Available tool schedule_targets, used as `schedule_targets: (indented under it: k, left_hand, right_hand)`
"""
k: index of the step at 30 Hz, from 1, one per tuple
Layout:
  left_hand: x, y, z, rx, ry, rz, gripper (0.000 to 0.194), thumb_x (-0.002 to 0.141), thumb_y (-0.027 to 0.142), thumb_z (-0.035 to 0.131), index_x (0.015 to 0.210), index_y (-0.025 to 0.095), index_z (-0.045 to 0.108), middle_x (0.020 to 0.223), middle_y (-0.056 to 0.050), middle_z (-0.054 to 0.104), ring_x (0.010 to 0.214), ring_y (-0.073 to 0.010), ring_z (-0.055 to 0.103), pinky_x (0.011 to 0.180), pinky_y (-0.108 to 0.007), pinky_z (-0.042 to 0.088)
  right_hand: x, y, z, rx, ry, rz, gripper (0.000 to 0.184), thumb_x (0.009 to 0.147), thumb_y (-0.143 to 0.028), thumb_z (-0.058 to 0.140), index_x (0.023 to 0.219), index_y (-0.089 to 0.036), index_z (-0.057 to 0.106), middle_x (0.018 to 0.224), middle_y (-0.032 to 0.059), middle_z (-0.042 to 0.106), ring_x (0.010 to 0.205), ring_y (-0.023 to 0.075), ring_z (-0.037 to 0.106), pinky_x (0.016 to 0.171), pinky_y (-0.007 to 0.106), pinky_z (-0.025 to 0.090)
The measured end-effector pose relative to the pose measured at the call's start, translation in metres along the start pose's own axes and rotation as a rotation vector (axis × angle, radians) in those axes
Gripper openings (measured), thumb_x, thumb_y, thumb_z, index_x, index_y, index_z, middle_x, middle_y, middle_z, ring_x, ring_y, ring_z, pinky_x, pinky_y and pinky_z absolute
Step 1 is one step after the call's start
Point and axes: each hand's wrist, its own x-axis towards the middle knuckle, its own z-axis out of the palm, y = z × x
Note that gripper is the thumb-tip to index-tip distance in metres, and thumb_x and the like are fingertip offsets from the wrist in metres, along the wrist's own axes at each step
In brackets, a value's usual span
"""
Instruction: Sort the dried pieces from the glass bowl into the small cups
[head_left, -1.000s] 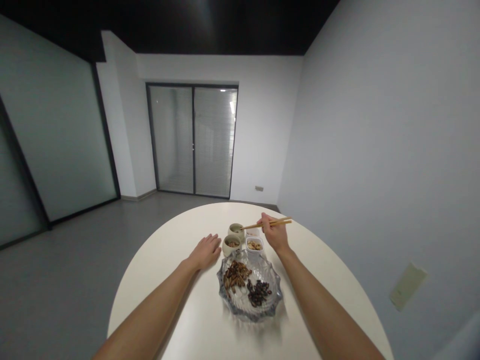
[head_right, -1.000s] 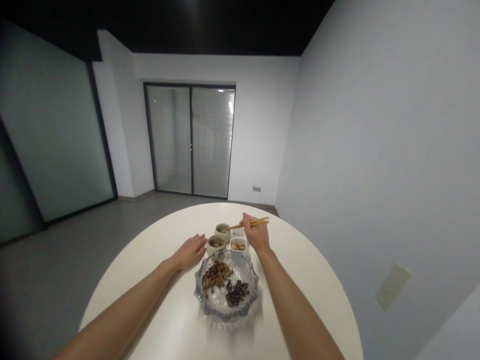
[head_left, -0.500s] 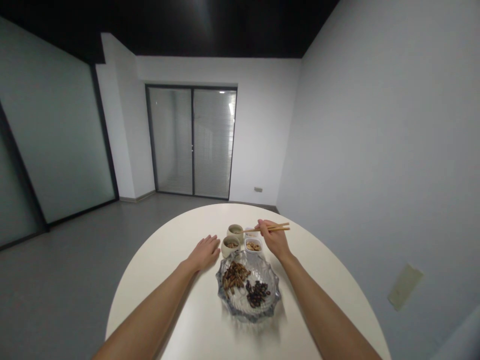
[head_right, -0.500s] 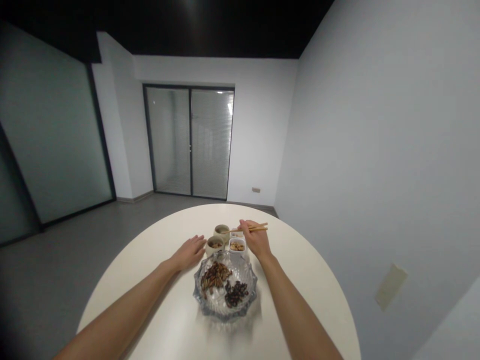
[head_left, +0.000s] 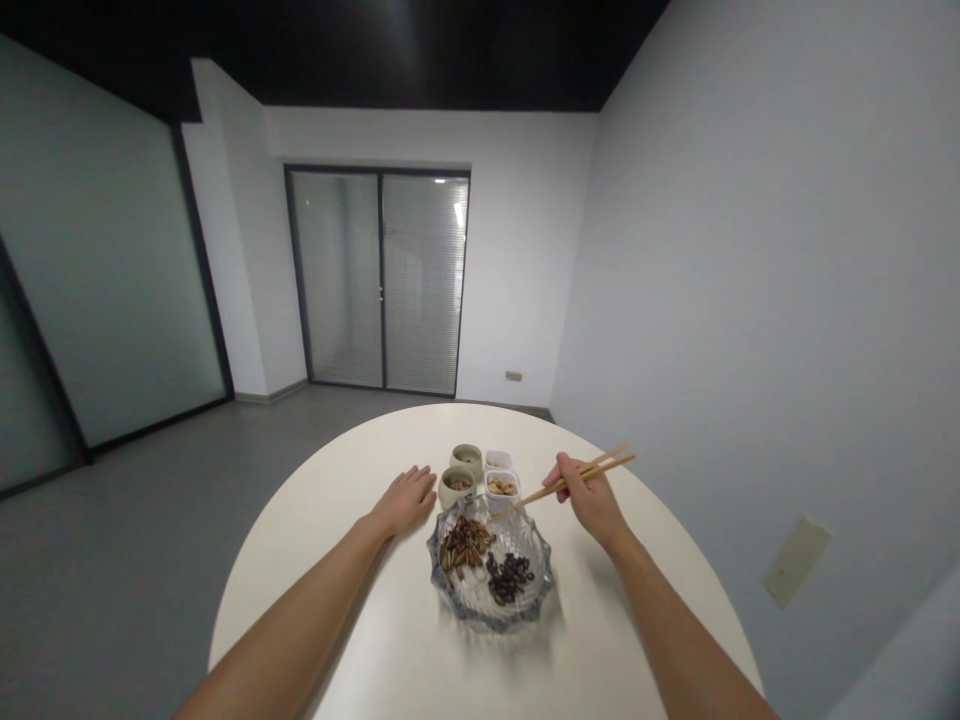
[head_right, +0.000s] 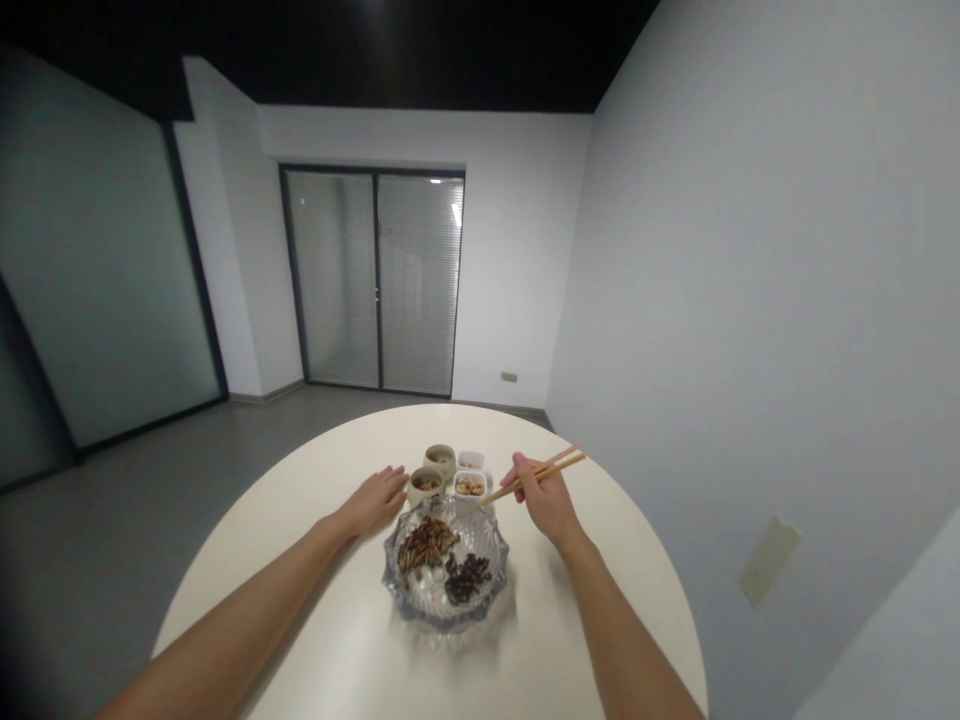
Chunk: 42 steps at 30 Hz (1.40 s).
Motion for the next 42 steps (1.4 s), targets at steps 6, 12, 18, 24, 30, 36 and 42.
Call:
schedule_targets:
  k: [6, 12, 18, 24, 30, 36, 42]
  left_hand:
    - [0.001, -0.003, 0.003, 0.014, -0.007, 0.001, 0.050, 0.099, 0.040, 0.033, 0.143, 0.018, 0.045, 0.156, -0.011, 0.035, 0.145, -0.0311, 0.028, 0.118, -0.048, 0.024]
    - [0.002, -0.003, 0.005, 0.000, -0.006, -0.006, 0.049, 0.099, 0.041, 0.035, 0.143, 0.022, 0.045, 0.156, -0.009, 0.035, 0.145, -0.0298, 0.028, 0.118, -0.048, 0.023]
    - [0.002, -0.003, 0.004, -0.011, -0.006, 0.002, 0.049, 0.099, 0.040, 0.035, 0.142, 0.020, 0.046, 0.156, -0.011, 0.035, 0.145, -0.0309, 0.028, 0.117, -0.050, 0.024]
    - [0.002, -0.004, 0.003, -0.011, -0.006, 0.006, 0.050, 0.099, 0.041, 0.034, 0.143, 0.019, 0.046, 0.156, -0.012, 0.035, 0.145, -0.0319, 0.028, 0.118, -0.049, 0.024]
    - [0.001, -0.004, 0.003, -0.006, -0.020, 0.001, 0.052, 0.099, 0.041, 0.032, 0.145, 0.019, 0.043, 0.157, -0.012, 0.033, 0.146, -0.0330, 0.026, 0.118, -0.050, 0.023]
    - [0.002, -0.003, 0.002, 0.008, -0.006, 0.007, 0.050, 0.099, 0.039, 0.034, 0.143, 0.018, 0.046, 0.156, -0.012, 0.035, 0.145, -0.0318, 0.028, 0.118, -0.049, 0.024]
    - [0.001, -0.002, 0.004, 0.021, 0.002, 0.006, 0.050, 0.099, 0.039, 0.033, 0.143, 0.018, 0.046, 0.155, -0.012, 0.037, 0.144, -0.0321, 0.030, 0.117, -0.048, 0.026]
  right_hand:
    - [-0.006, -0.015, -0.006, -0.029, -0.149, 0.054, 0.070, 0.090, -0.070, 0.042, 0.051, -0.017, 0.065, 0.037, -0.0020, 0.040, 0.038, 0.0110, 0.039, 0.040, 0.023, 0.030]
    - [-0.010, -0.016, -0.005, -0.019, -0.247, 0.052, 0.071, 0.091, -0.067, 0.041, 0.048, -0.017, 0.065, 0.035, -0.0024, 0.038, 0.036, 0.0101, 0.037, 0.038, 0.022, 0.027]
    - [-0.014, -0.019, 0.003, -0.024, -0.297, 0.022, 0.066, 0.092, -0.063, 0.044, 0.053, -0.017, 0.068, 0.039, -0.0018, 0.042, 0.038, 0.0106, 0.038, 0.040, 0.023, 0.029]
    - [-0.012, -0.015, 0.000, 0.001, -0.171, 0.010, 0.066, 0.092, -0.063, 0.044, 0.053, -0.016, 0.068, 0.040, -0.0008, 0.043, 0.039, 0.0113, 0.040, 0.040, 0.023, 0.030]
    - [-0.015, -0.016, 0.007, 0.046, -0.252, -0.034, 0.063, 0.093, -0.063, 0.045, 0.061, -0.015, 0.072, 0.049, 0.0035, 0.057, 0.046, 0.0130, 0.048, 0.045, 0.024, 0.038]
    - [-0.019, -0.027, 0.013, -0.031, -0.430, -0.103, 0.061, 0.096, -0.058, 0.045, 0.063, -0.015, 0.071, 0.051, 0.0030, 0.057, 0.048, 0.0126, 0.049, 0.046, 0.023, 0.037]
    - [-0.016, -0.027, -0.003, -0.083, -0.345, -0.108, 0.066, 0.095, -0.062, 0.044, 0.055, -0.015, 0.067, 0.048, 0.0040, 0.057, 0.047, 0.0123, 0.049, 0.047, 0.023, 0.037]
